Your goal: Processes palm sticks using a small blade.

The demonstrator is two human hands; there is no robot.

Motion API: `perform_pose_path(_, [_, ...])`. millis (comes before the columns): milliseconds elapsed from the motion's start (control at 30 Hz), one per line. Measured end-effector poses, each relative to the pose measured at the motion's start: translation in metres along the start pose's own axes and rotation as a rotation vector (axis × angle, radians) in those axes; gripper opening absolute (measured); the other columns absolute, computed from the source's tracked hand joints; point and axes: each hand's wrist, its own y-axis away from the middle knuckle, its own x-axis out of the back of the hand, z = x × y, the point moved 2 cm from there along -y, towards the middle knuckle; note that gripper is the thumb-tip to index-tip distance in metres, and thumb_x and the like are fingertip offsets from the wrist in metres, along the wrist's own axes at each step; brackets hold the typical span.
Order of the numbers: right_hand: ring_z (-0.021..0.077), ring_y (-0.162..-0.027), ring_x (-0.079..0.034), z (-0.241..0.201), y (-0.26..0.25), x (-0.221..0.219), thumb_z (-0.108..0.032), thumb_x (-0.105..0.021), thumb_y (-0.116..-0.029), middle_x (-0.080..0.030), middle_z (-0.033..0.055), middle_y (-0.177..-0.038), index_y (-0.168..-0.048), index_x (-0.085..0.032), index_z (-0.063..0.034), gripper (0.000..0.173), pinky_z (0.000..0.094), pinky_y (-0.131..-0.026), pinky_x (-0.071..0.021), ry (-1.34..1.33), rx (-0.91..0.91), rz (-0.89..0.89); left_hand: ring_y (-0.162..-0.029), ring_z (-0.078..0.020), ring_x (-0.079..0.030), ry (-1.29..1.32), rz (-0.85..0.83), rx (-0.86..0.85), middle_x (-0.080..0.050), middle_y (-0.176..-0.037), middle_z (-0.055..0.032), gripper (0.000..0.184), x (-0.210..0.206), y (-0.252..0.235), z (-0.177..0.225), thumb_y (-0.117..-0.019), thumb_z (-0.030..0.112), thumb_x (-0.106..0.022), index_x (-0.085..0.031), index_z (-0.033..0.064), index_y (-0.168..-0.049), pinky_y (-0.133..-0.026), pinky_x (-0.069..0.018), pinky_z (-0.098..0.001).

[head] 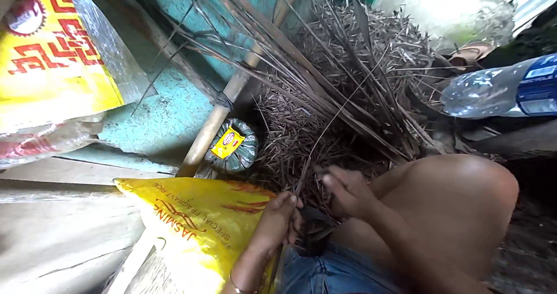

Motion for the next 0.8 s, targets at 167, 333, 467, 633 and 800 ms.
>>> perform_pose_path(167, [0.0211,-0.069,-0.068,-0.013,0.007,-0.032,-0.039,-0.039,-0.1097,-0.068,0.0091,-0.079,-0.099,-0.069,-0.0056,0.047,0.0404,-0.058,-0.0549,0.037,0.269,-0.094,-0.038,-0.0009,-0.039,-0.017,0.001,0.018,-0.049,-0.056,0.0038,0.024,-0.004,0.000,0.002,-0.1114,0.012,-0.032,-0.055,0.0043,-0.107,-0.036,-0.0338,-0.0144])
perform_pose_path(333, [0.0317,-0.075,-0.067,0.023,-0.008,0.002,-0.035,-0.041,-0.1087,-0.069,0.0169,-0.083,-0.114,-0.071,0.0009,0.047,0.0561,-0.071,-0.0537,0.074,-0.295,0.104,-0.037,0.0001,-0.036,-0.021,-0.048,0.025,-0.046,-0.055,0.0052,0.026,0.001,0.008,-0.002,-0.1116,0.015,-0.031,-0.055,0.0062,-0.105,-0.035,-0.0316,-0.0135])
perform_pose_path(467, [0.0113,-0.063,-0.056,0.021,-0.004,0.004,-0.034,-0.038,-0.1082,-0.063,0.0048,-0.075,-0.116,-0.071,-0.0003,0.048,0.0354,-0.062,-0.0499,-0.082,-0.197,0.155,-0.039,-0.0009,-0.040,0.020,-0.032,0.050,-0.050,-0.058,0.0032,0.029,0.004,0.005,-0.006,-0.1126,0.018,-0.031,-0.055,0.0057,-0.104,-0.037,-0.0346,-0.0138])
perform_pose_path(633, [0.0156,-0.074,-0.067,-0.013,0.014,-0.037,-0.037,-0.038,-0.1102,-0.070,0.0095,-0.084,-0.108,-0.070,-0.0018,0.048,0.0371,-0.067,-0.0561,-0.203,0.141,-0.099,-0.038,0.0010,-0.037,0.108,-0.078,0.071,-0.046,-0.055,0.0064,0.030,0.001,0.002,-0.003,-0.1118,0.018,-0.029,-0.055,0.0089,-0.100,-0.035,-0.0314,-0.0126])
perform_pose_path(800, [0.0263,-0.082,-0.075,0.009,0.006,-0.027,-0.036,-0.040,-0.1087,-0.077,0.0141,-0.096,-0.117,-0.073,-0.0001,0.049,0.0486,-0.071,-0.0604,0.071,0.116,0.054,-0.036,0.0027,-0.033,0.221,-0.170,0.112,-0.041,-0.054,0.0085,0.029,0.005,0.006,-0.010,-0.1117,0.019,-0.029,-0.054,0.0103,-0.100,-0.033,-0.0296,-0.0115])
